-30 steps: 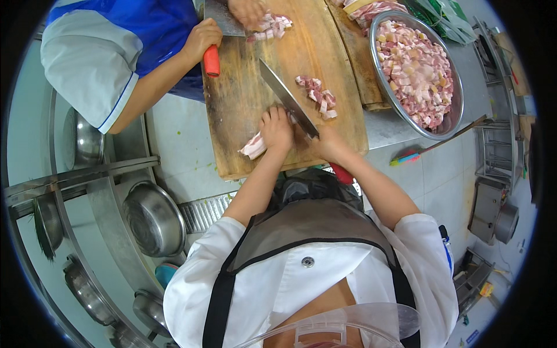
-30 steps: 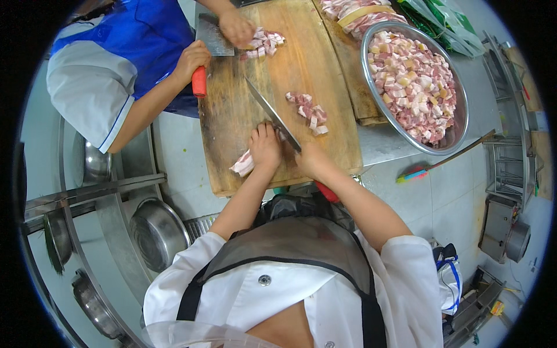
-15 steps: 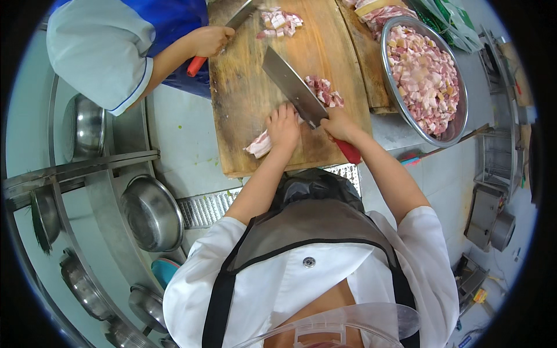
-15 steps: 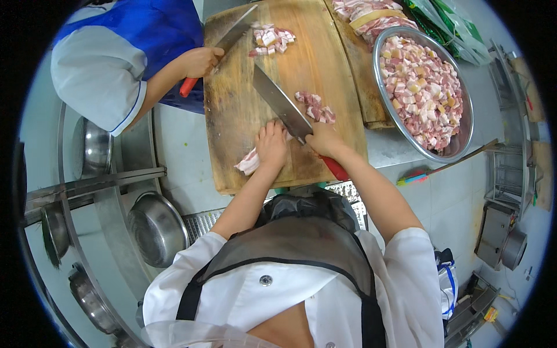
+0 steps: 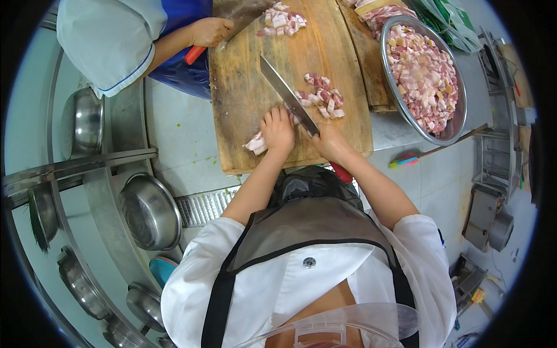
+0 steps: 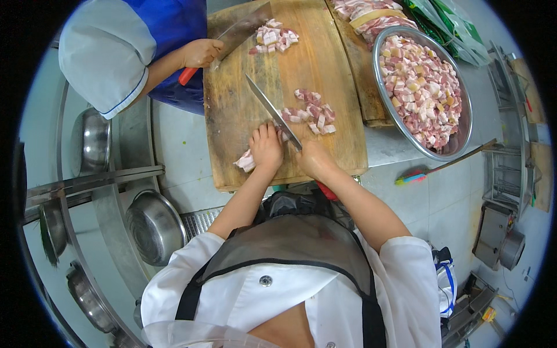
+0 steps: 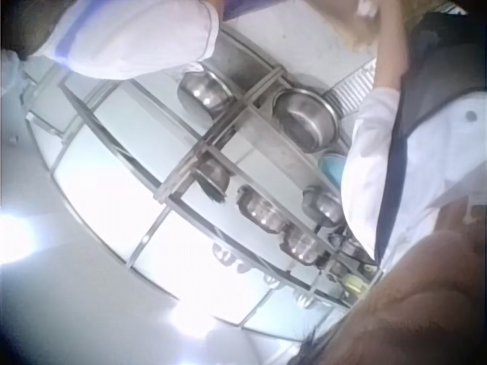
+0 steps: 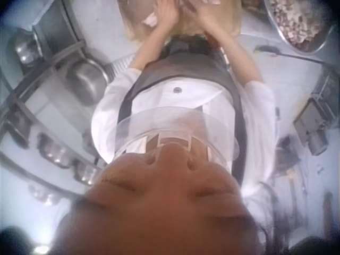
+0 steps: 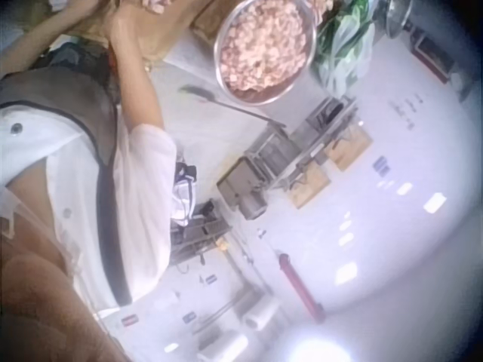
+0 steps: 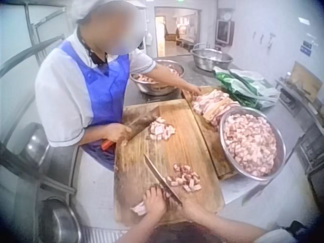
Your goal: The person uses a cleaver to slice a slab of pork belly into small cubes on a wooden cutting board. The diced meat is periodically gathered and placed into a large metal bowl. Another person works alongside at a separate station.
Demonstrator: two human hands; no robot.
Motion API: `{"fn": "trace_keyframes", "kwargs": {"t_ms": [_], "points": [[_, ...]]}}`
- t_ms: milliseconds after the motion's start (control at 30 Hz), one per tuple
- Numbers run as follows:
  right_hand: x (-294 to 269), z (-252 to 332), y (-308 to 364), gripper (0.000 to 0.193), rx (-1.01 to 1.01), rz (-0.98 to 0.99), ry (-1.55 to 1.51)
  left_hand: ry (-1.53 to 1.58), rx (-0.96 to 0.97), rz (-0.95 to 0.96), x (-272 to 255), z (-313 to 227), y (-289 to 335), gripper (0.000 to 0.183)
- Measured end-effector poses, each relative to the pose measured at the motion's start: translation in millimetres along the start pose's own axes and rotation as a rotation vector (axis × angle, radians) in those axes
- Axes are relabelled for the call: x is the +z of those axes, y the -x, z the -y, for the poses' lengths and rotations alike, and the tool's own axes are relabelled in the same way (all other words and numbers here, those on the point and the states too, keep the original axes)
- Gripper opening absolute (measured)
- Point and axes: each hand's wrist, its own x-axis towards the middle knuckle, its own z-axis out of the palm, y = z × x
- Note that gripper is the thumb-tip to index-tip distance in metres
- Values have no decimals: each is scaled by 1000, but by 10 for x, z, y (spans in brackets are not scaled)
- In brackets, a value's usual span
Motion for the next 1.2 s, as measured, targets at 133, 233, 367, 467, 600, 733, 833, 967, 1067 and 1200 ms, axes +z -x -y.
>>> {"fn": "trace_keyframes", "kwargs": {"t_ms": [133,233,367,467,600,733,833,967,1067,1200], "points": [[-477,298,234,23,307,370,-142,-13,-25,23,10,5,-12,29],[-440,124,325,24,246,368,-63,13,-1,50,48,1,-1,26],[-153,247,-87,37,81,103,-29,0,47,90,74,13,-29,22],[84,-8,-258,39,-32,-99,69,51,53,89,67,19,5,31],[-362,-63,-238,31,261,229,-223,226,-126,20,38,115,-4,45],[-247,-104,-27,26,166,3,-164,155,-27,21,-87,280,67,45],[-194,23,129,25,80,3,-84,65,-32,109,-149,202,159,40],[-16,185,165,24,27,-17,-27,24,-5,-16,-80,169,141,29],[-8,171,145,23,54,41,-58,-7,-69,53,-81,110,88,24],[-356,296,334,23,172,282,-87,-6,-86,21,-18,110,66,21]]}}
